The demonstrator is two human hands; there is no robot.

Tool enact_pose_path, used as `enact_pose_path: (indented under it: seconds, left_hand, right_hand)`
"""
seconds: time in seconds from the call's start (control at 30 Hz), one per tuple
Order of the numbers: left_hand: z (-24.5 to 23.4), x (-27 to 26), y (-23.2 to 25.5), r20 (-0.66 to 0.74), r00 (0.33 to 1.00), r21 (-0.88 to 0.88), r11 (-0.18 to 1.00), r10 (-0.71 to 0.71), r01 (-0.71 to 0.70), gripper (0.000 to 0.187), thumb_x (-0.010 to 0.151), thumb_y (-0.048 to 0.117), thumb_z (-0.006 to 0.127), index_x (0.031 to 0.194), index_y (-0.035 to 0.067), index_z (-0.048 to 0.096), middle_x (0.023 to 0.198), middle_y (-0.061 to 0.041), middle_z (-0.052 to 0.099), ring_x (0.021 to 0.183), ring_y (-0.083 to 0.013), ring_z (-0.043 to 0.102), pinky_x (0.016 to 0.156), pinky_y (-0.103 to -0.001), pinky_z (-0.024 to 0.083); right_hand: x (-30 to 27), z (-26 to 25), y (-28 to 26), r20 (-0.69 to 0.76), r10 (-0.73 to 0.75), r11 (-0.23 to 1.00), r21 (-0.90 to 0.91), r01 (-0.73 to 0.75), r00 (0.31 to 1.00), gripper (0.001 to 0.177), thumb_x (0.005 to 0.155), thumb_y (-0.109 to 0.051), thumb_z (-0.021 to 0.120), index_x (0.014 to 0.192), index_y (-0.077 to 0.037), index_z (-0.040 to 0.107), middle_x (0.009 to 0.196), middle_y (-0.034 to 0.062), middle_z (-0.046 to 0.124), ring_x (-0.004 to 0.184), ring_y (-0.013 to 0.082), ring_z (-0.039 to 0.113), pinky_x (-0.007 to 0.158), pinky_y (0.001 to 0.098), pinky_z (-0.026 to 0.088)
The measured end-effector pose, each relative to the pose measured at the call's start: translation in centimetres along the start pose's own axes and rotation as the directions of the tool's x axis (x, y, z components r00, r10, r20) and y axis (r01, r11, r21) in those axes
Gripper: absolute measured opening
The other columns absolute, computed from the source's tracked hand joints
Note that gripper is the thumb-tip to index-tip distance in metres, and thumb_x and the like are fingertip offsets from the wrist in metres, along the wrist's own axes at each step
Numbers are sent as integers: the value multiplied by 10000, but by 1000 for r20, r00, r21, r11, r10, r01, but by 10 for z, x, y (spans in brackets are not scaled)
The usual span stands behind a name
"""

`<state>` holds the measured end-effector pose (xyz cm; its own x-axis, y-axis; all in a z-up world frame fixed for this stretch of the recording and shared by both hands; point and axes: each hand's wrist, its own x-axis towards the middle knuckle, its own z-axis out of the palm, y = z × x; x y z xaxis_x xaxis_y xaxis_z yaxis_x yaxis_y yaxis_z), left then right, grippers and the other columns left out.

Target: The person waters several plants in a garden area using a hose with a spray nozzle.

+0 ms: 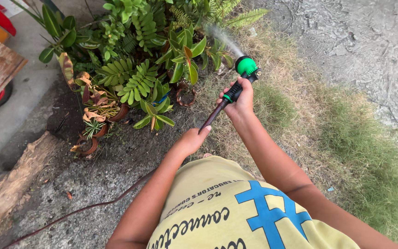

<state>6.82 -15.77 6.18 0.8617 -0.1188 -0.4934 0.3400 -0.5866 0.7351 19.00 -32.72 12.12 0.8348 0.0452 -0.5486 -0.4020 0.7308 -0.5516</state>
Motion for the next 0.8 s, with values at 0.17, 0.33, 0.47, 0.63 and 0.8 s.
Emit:
enact_pose_path:
  seconds: [0.17, 0.33, 0.47, 0.63, 0.8]
  left_hand:
    - [3, 2, -1, 5, 1000, -11, 1000, 3, -3, 773, 952, 663, 415, 920, -47, 721, 838, -249, 717, 831, -425, 705, 800, -504, 524]
    - [9, 2, -1, -12, 1000, 11, 1000, -10, 10, 786, 951, 671, 418, 911, -52, 726, 852, -273, 721, 854, -445, 708, 816, -506, 531]
    - [9, 0, -1, -31, 999, -16, 1000, -26, 25, 778, 939, 679, 409, 912, -29, 731, 855, -259, 722, 860, -436, 708, 814, -505, 531]
    - [12, 1, -1, -53, 996, -33, 997, -66, 65, 794, 948, 685, 403, 890, -35, 733, 831, -261, 730, 851, -438, 712, 815, -503, 529]
    - [19, 5, -10, -84, 993, -45, 996, -80, 77, 789, 945, 688, 400, 909, -26, 732, 849, -264, 725, 864, -444, 708, 821, -509, 526]
  right_hand:
    - [0, -1, -2, -13, -3, 1000, -17, 3, 1000, 302, 870, -400, 610, 931, -124, 501, 720, 85, 538, 673, 272, 556, 601, 446, 446]
    - [4, -4, -3, 19, 31, 999, -36, -31, 999, 313, 868, -408, 611, 920, -127, 485, 714, 87, 530, 669, 273, 547, 597, 451, 450]
    - [7, -1, -1, 15, 53, 997, -51, -52, 998, 311, 857, -403, 614, 934, -127, 494, 719, 98, 539, 681, 281, 555, 599, 452, 440]
    - [14, 4, -1, 43, 72, 995, -74, -68, 996, 315, 855, -402, 621, 944, -127, 496, 723, 99, 537, 687, 280, 557, 602, 454, 439]
    - [24, 3, 3, 45, 140, 986, -102, -135, 989, 335, 846, -413, 625, 944, -121, 492, 730, 104, 529, 684, 284, 553, 609, 453, 443]
